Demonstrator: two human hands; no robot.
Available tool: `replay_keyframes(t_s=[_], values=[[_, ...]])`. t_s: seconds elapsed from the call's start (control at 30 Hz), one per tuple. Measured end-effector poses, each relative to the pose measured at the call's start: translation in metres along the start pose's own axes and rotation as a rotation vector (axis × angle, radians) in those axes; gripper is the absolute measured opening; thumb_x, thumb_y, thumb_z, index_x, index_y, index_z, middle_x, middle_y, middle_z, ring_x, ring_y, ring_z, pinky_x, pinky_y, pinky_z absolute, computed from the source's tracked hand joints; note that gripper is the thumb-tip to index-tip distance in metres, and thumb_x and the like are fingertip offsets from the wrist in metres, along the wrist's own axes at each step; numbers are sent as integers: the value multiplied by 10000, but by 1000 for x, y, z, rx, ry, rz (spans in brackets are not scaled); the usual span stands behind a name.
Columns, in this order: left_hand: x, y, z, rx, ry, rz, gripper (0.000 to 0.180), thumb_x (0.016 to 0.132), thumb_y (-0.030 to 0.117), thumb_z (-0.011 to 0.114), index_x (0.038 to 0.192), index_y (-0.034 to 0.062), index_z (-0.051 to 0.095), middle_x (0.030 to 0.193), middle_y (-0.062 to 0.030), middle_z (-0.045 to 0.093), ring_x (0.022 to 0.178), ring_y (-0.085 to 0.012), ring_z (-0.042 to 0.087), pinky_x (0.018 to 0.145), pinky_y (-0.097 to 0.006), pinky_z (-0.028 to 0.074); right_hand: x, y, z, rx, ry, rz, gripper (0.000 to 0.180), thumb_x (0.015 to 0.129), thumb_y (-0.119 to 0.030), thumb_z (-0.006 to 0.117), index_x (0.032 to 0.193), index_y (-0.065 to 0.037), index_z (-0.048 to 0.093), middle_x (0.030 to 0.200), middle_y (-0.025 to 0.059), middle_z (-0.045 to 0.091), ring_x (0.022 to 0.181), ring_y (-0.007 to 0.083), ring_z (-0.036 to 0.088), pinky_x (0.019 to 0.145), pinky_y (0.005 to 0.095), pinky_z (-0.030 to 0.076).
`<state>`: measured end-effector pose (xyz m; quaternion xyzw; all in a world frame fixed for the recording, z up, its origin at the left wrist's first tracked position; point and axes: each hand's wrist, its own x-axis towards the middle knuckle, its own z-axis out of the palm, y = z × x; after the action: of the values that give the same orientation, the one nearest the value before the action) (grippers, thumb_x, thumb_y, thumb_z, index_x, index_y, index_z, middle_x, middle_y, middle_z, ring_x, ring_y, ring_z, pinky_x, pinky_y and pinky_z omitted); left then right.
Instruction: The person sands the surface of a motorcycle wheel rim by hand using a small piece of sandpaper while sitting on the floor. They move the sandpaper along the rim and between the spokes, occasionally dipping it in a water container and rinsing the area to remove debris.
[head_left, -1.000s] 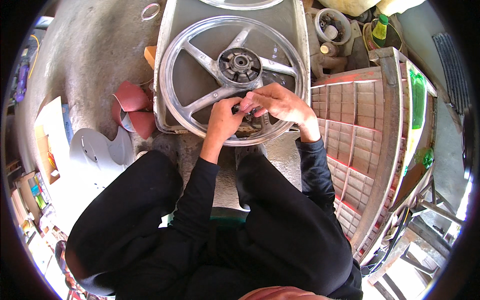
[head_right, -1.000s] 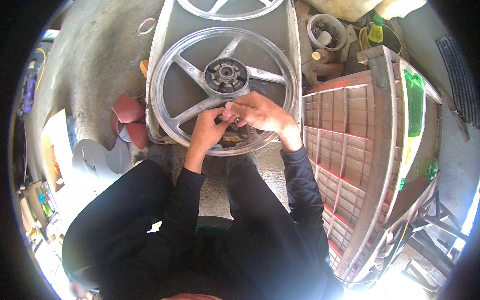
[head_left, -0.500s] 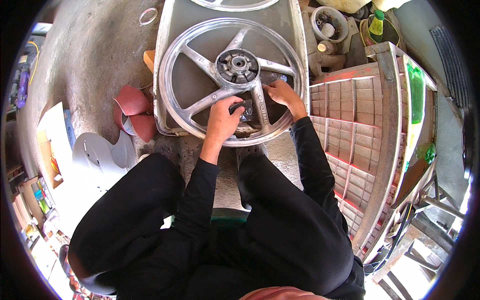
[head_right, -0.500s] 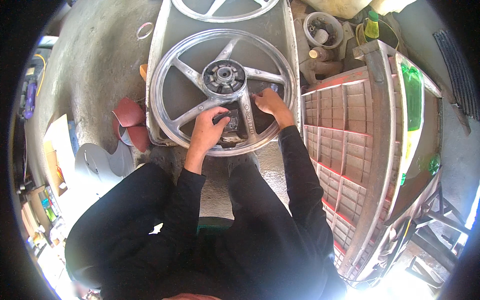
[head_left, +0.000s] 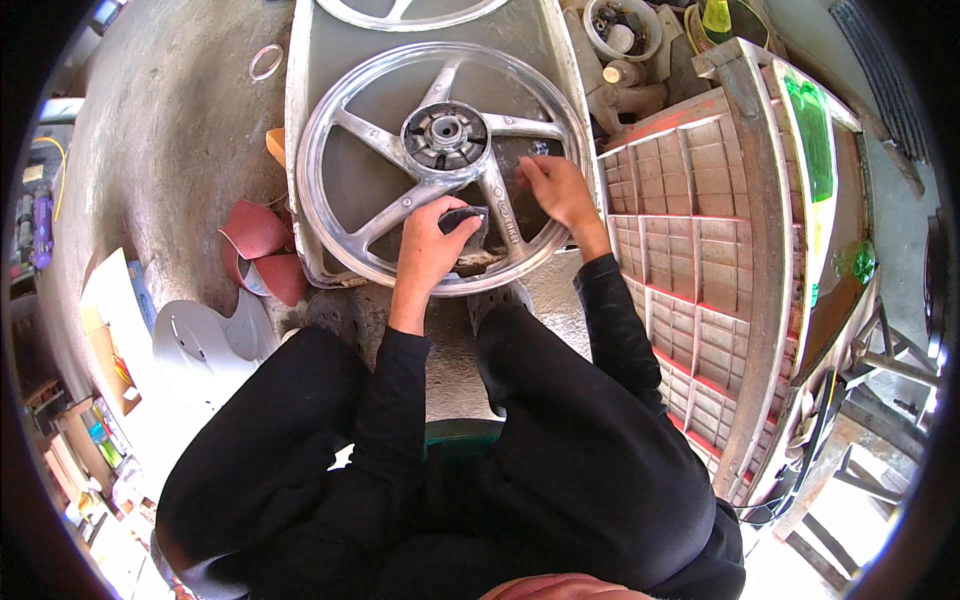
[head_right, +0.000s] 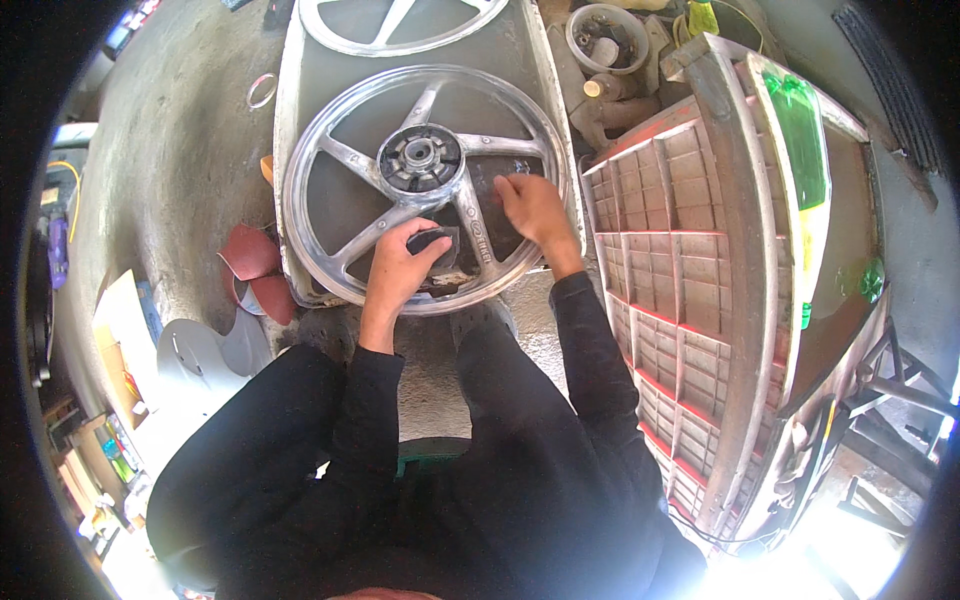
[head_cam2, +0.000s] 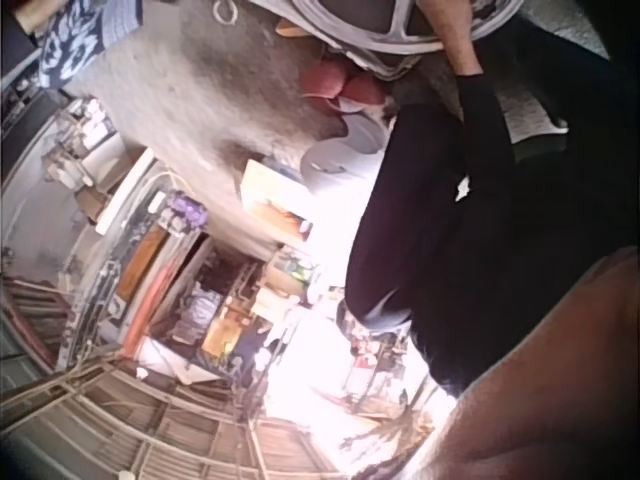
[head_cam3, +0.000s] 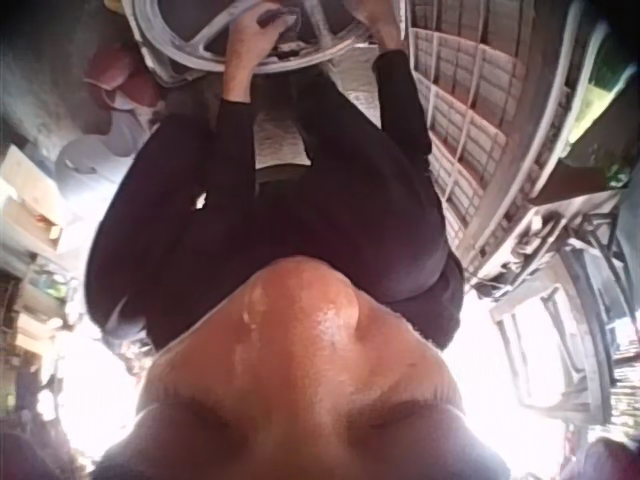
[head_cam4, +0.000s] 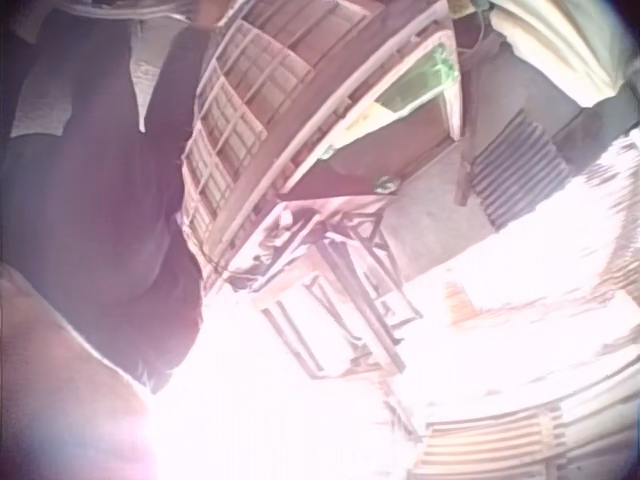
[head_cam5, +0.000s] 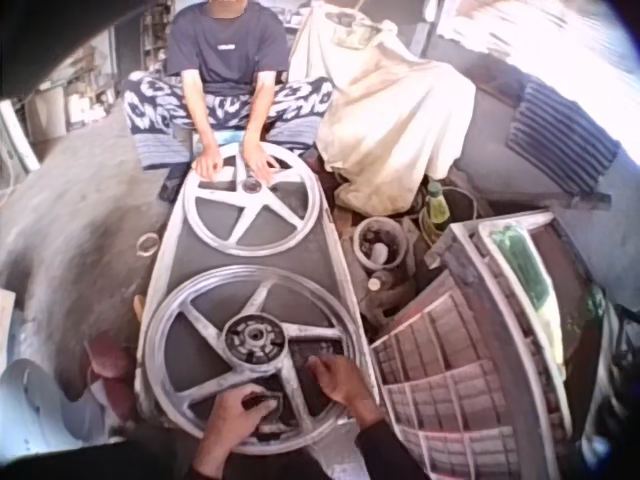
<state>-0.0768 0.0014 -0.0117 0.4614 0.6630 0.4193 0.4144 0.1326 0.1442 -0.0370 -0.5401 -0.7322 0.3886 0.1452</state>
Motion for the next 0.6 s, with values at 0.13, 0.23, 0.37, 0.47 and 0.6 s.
replay_keyframes(t_s=[0.13,0.23,0.37,0.47,0.6], values=[[-3,4,-13,29,-57,-31,286,885,195,855,1047,-23,767,914,-174,788,846,-254,761,816,-383,575,-10,-18,11,141,66,-102,393,1075,-327,628,916,-3,783,817,207,755,764,403,745,708,457,565],[0,8,-4,36,-98,12,282,897,199,859,1053,-20,772,902,-111,779,848,-169,713,828,-341,551,-9,3,9,297,212,-46,419,1081,-344,625,921,11,780,790,187,758,734,353,750,696,421,562],[1,9,-4,70,-298,40,300,895,215,864,1069,-15,780,929,-87,790,852,-154,702,849,-331,541,-10,1,10,302,220,-35,455,1087,-370,621,911,19,779,764,154,757,712,296,750,694,405,558],[-3,20,5,159,-418,50,295,868,220,872,1032,-8,780,931,-158,789,864,-278,748,850,-386,553,-10,-1,8,291,226,-71,454,1091,-360,625,918,35,767,745,125,744,693,233,722,677,374,548],[0,26,33,333,-275,69,324,837,254,894,1012,5,782,935,-230,770,930,-405,755,830,-449,566,-11,-1,9,346,252,-62,442,1097,-340,631,932,50,758,741,105,736,674,181,697,655,342,540]])
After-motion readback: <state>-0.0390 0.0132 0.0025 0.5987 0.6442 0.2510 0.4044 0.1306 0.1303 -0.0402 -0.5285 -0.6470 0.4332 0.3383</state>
